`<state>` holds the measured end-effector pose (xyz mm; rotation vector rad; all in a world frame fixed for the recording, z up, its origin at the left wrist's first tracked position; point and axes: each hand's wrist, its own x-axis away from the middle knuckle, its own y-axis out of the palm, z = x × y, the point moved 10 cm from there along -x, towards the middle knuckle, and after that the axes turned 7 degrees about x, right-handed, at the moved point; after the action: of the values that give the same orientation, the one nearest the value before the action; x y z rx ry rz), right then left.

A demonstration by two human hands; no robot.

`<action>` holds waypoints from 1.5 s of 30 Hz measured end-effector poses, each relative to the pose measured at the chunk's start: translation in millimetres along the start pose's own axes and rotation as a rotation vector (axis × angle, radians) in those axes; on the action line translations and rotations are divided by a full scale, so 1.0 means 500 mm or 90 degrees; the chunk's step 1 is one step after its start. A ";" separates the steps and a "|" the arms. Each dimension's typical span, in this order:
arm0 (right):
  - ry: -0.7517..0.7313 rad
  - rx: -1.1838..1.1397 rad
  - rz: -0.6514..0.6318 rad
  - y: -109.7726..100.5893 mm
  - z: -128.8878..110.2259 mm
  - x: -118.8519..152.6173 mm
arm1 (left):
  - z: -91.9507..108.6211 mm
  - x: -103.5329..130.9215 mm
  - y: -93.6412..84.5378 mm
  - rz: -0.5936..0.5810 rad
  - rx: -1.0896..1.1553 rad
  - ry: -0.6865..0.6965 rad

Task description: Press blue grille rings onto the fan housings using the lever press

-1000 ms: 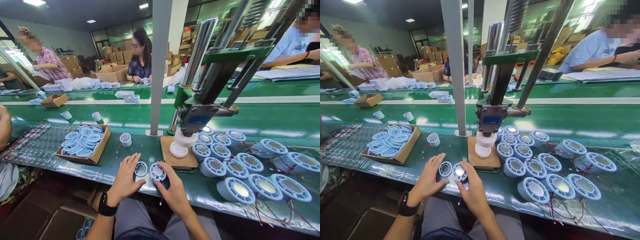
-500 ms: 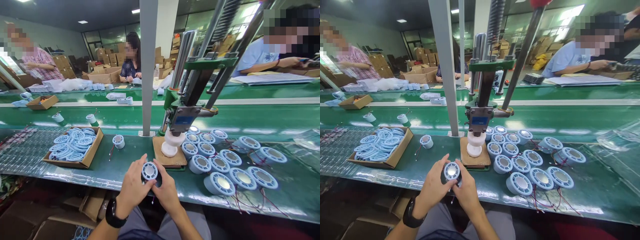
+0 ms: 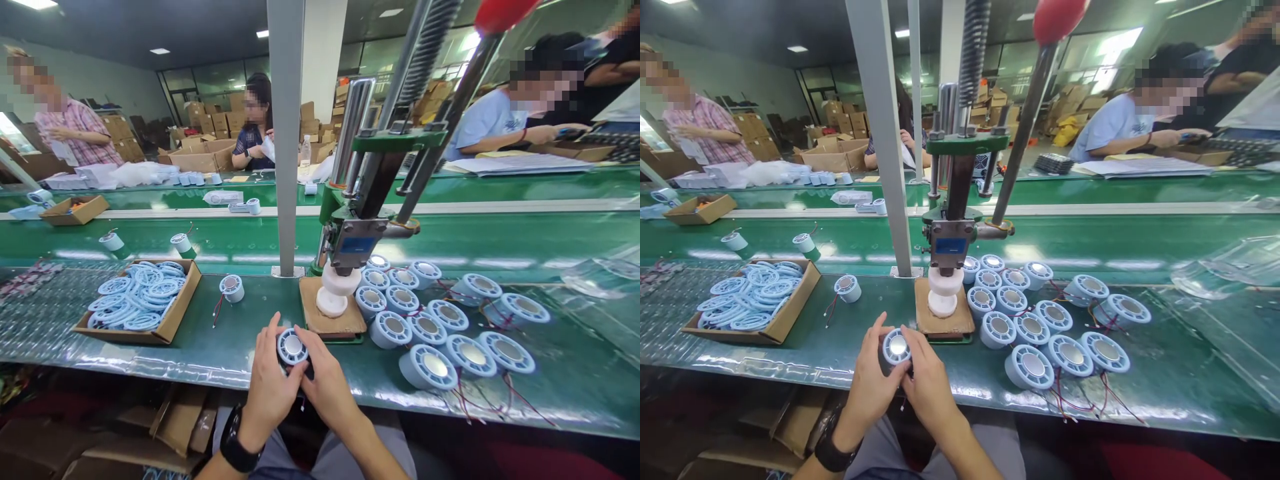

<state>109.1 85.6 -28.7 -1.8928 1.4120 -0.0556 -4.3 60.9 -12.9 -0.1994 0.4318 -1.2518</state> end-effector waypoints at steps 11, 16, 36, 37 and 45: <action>-0.228 0.255 0.439 -0.625 -0.299 -0.250 | -0.044 -0.019 0.018 -0.090 -0.015 -0.047; -0.158 0.048 0.369 -0.731 -0.299 -0.499 | -0.028 -0.122 0.003 -0.104 -0.050 -0.096; -0.112 -0.123 0.329 -0.688 -0.286 -0.515 | 0.075 -0.261 0.182 -0.182 0.092 0.021; -0.113 -0.118 0.330 -0.693 -0.300 -0.490 | 0.074 -0.258 0.183 -0.181 0.090 0.029; -0.310 0.120 0.541 -0.509 -0.282 0.050 | 0.079 -0.237 0.197 -0.194 0.154 0.038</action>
<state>259.2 14.1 211.4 -0.9429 1.6586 0.6156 69.0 200.4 10.1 -0.0206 0.3042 -1.5997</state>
